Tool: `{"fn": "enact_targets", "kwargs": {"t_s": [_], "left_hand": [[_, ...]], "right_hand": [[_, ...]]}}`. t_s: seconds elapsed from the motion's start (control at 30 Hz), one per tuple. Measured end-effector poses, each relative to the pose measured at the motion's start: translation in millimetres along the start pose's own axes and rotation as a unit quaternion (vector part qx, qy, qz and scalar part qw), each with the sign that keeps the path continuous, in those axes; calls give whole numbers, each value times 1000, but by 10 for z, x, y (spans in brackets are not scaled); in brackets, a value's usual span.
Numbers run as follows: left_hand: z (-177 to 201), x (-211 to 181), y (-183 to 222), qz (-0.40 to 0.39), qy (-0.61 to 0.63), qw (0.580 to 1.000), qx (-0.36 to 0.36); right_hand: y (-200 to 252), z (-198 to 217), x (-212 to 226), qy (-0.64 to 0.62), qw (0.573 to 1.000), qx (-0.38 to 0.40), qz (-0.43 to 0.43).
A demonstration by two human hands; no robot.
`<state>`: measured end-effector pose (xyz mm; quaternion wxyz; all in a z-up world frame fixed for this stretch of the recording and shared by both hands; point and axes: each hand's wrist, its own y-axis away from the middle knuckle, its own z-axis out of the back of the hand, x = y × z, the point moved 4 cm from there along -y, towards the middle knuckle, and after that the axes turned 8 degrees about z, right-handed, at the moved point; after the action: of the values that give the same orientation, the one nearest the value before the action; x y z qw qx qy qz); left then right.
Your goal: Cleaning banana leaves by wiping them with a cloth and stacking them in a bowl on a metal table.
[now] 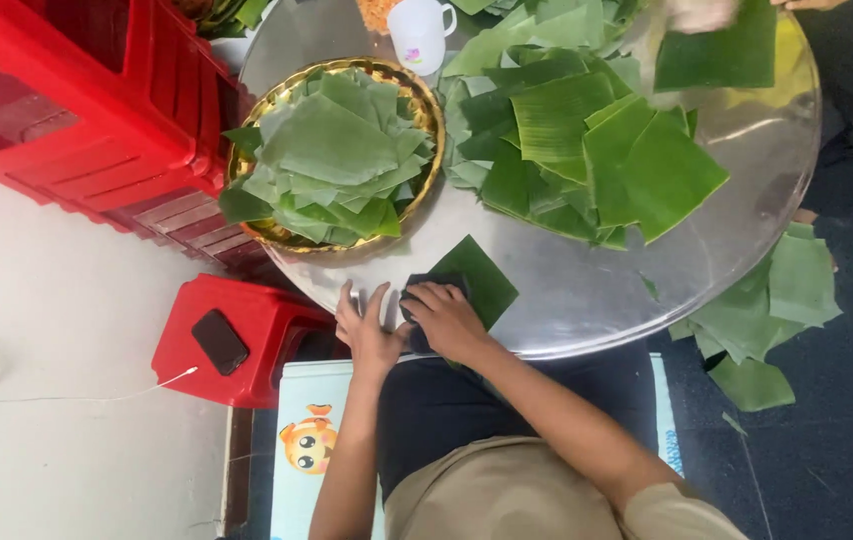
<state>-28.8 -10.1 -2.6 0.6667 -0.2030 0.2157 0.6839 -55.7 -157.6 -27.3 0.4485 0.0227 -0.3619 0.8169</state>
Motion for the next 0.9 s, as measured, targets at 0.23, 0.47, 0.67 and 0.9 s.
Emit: {"fn": "enact_targets", "kwargs": {"t_s": [0.23,0.47,0.67,0.9], "left_hand": [[29,-57,-85,16,-39,997,58],[4,-32,-133,-4,-49,996,80],[-39,-28,-161,3,-22,995,101],[-613,61,-396,0,47,998,-40]], "right_hand": [[-166,4,-575,47,990,49,-124],[34,209,-214,77,983,126,-107],[568,242,-5,-25,993,113,-20],[727,578,-544,69,991,38,-111]]}}
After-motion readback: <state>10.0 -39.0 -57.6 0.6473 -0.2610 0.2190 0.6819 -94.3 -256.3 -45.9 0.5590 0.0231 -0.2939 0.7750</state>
